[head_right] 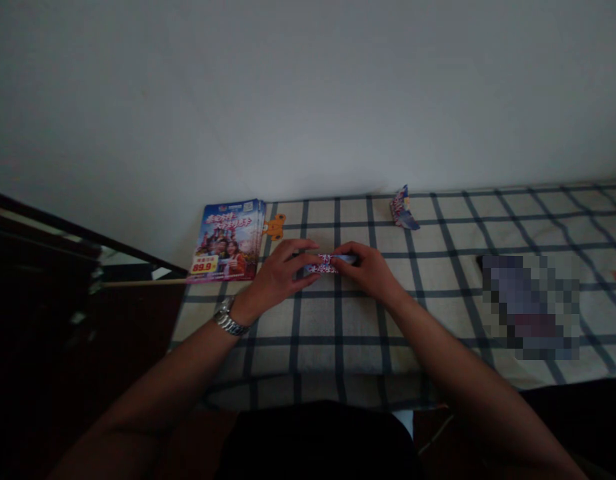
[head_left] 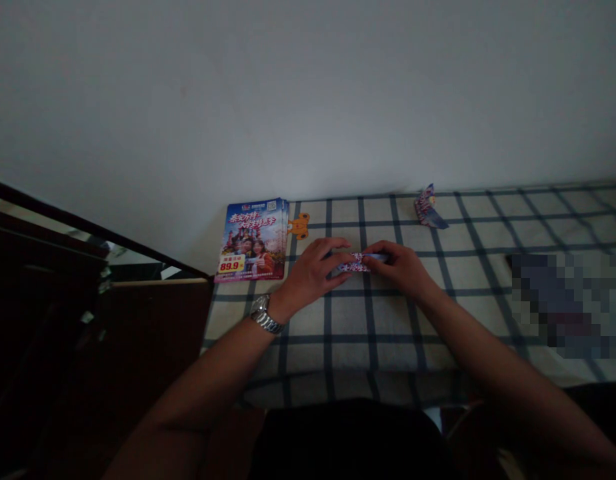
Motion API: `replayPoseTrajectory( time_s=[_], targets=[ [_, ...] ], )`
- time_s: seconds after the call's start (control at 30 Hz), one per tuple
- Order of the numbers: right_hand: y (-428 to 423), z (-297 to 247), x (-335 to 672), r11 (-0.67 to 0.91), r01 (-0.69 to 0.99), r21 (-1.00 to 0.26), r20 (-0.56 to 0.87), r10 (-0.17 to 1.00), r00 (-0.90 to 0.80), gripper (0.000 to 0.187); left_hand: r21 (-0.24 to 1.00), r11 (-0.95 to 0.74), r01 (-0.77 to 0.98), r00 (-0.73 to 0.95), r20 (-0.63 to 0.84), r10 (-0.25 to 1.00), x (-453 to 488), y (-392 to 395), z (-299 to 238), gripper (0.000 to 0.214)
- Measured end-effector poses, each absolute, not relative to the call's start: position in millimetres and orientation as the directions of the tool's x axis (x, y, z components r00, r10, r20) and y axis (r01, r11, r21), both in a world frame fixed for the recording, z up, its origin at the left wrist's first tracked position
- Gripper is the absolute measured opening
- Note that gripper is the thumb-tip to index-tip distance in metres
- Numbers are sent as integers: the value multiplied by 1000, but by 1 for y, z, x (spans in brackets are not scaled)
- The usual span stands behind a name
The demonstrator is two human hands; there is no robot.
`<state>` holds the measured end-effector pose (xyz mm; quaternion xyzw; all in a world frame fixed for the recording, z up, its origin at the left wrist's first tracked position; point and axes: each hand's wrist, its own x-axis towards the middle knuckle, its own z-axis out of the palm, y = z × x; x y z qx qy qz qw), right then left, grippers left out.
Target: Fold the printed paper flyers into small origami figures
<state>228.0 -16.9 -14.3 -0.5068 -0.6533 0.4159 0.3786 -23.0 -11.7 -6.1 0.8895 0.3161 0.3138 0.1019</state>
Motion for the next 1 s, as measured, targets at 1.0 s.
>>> replayPoseTrajectory(
  time_s=[1.0],
  targets=[
    [-28, -3, 222, 419, 412, -809, 292, 895, -336, 26, 587, -674, 448, 486, 473, 735, -22, -12, -6, 14]
  ],
)
